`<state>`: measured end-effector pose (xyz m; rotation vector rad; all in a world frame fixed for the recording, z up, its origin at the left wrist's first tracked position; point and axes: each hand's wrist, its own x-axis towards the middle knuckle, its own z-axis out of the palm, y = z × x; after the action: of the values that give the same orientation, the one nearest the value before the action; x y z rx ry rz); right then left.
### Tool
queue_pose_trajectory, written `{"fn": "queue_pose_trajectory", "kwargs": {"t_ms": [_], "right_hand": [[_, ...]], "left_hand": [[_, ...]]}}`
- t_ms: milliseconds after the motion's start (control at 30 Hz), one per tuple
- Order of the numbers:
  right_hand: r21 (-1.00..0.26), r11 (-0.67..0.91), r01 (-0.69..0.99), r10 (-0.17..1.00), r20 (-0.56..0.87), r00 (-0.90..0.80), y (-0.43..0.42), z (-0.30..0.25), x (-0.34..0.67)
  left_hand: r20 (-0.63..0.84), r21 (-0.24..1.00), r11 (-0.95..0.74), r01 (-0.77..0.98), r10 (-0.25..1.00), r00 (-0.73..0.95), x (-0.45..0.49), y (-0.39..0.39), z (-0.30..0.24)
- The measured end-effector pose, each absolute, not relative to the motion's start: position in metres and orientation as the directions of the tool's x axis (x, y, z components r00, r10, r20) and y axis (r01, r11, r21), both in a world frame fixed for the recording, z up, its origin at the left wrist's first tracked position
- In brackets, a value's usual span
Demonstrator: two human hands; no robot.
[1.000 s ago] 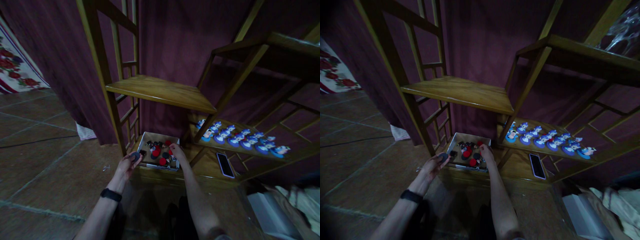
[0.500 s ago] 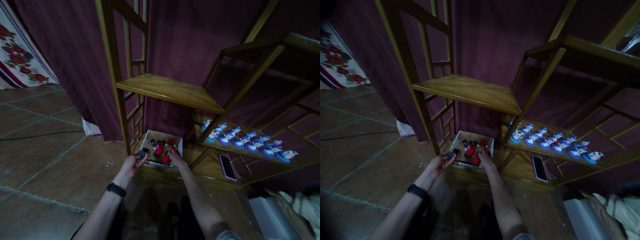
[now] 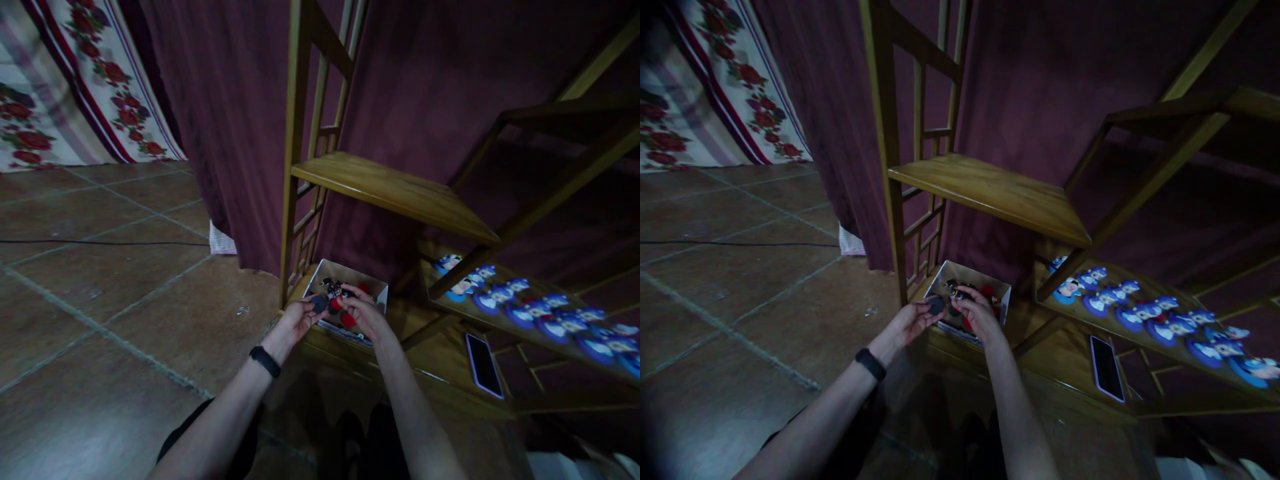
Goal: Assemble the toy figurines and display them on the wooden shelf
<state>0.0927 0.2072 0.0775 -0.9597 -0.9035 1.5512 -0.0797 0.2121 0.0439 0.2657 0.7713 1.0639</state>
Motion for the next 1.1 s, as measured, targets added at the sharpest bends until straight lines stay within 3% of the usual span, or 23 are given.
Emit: {"fn": "queue_pose_trajectory", "kwargs": {"t_ms": [233,500,700,933,1100], "right_hand": [[-0.959,-0.166,-0.231,0.986,-0.16,-0.045,0.211,0.067,0.07],[-0.993,-0.065,0.097,0.998,-0.064,0.012,0.217,0.054,0.063],[-0.976,0.014,0.217,1.0,0.016,0.008,0.222,0.042,0.064],[-0.82,0.228,0.525,0.968,0.247,-0.034,0.213,0.059,0.059],[-0.713,0.32,0.624,0.94,0.321,-0.116,0.209,0.072,0.061]], "left_hand": [[-0.353,0.561,0.446,-0.698,0.891,0.285,-0.081,0.21,0.046],[-0.297,0.588,0.389,-0.709,0.919,0.258,-0.084,0.213,0.047],[-0.286,0.633,0.348,-0.691,0.935,0.209,-0.085,0.211,0.052],[-0.255,0.686,0.256,-0.681,0.961,0.105,-0.081,0.21,0.051],[-0.195,0.728,0.228,-0.646,0.973,0.123,-0.079,0.209,0.052]]}}
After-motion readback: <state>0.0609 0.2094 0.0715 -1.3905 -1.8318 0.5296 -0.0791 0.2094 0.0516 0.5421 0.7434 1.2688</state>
